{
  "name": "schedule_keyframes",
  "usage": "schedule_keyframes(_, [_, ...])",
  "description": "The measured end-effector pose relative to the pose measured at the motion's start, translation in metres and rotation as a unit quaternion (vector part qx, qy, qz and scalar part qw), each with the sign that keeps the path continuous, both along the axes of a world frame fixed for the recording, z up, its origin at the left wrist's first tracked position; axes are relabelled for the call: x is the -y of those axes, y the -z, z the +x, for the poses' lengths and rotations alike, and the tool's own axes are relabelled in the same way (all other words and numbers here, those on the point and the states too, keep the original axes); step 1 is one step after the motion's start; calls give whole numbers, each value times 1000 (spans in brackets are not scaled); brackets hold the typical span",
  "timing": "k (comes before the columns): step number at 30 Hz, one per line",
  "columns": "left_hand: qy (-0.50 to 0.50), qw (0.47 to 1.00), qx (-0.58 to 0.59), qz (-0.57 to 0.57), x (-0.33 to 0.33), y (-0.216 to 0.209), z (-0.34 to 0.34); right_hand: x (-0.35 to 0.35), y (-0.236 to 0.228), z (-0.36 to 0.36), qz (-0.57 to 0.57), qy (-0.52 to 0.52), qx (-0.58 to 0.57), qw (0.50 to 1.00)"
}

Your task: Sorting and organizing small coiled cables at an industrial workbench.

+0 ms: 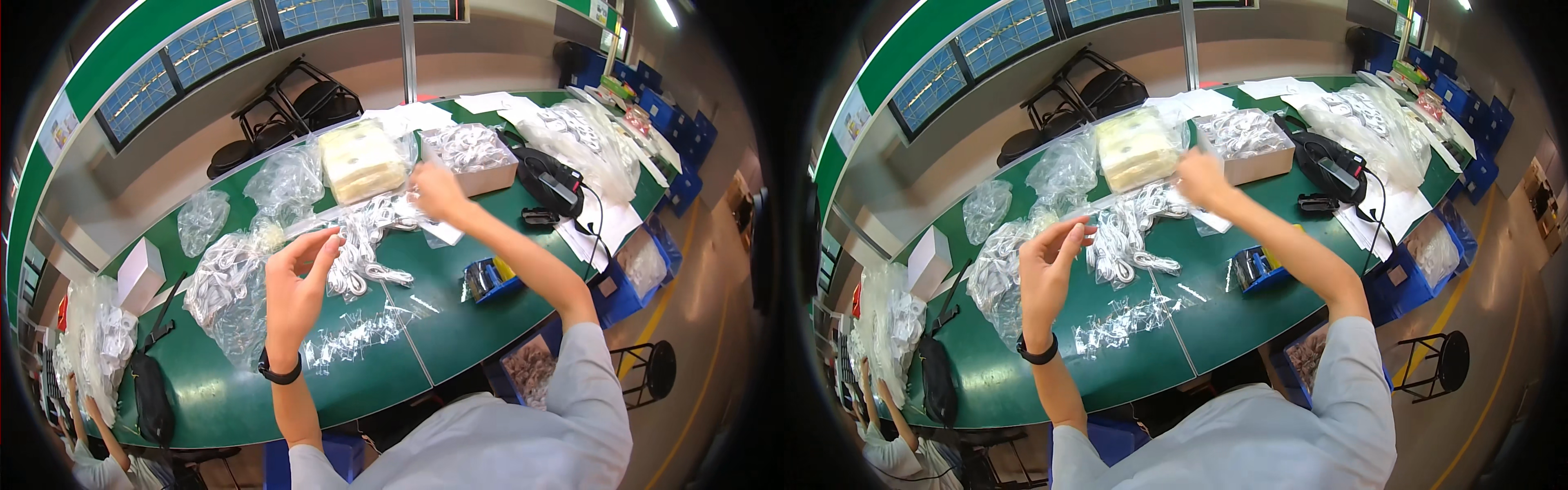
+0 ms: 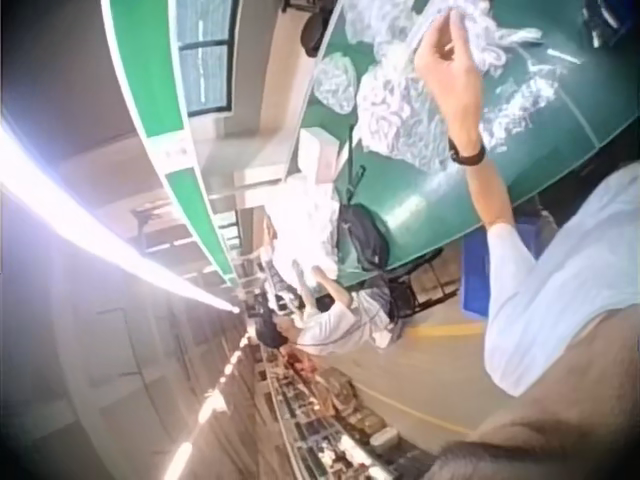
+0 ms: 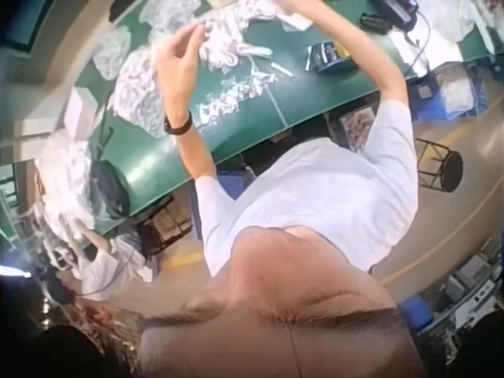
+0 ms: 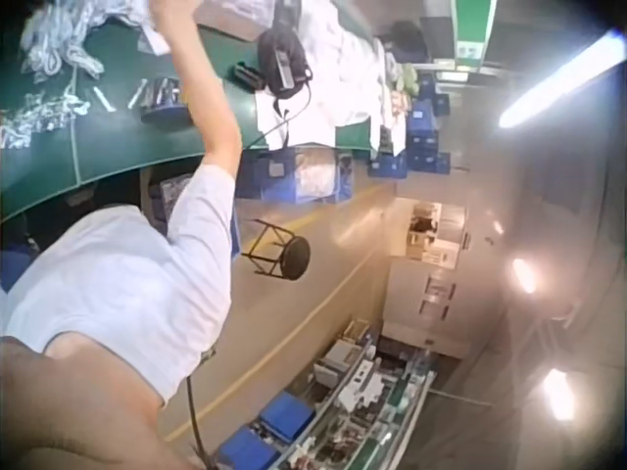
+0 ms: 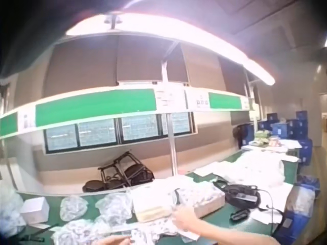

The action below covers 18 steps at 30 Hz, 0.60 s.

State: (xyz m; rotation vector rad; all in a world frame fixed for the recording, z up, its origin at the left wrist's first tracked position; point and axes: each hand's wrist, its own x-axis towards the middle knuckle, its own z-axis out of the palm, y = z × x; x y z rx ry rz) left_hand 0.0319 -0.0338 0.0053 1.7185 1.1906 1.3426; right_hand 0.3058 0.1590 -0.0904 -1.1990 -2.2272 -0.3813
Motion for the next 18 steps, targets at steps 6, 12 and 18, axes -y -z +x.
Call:
schedule_keyframes(6, [1, 1000, -12, -14, -9, 10, -1, 80, 30, -79, -256, -118, 203, 938])
schedule_keyframes(12, [-57, 997, -31, -34, -24, 15, -10, 61, 7, -69, -259, -133, 37, 956])
schedule_keyframes(18, [-94, 992, -73, -27, -41, 36, -24, 70, -26, -70, -302, -186, -240, 904])
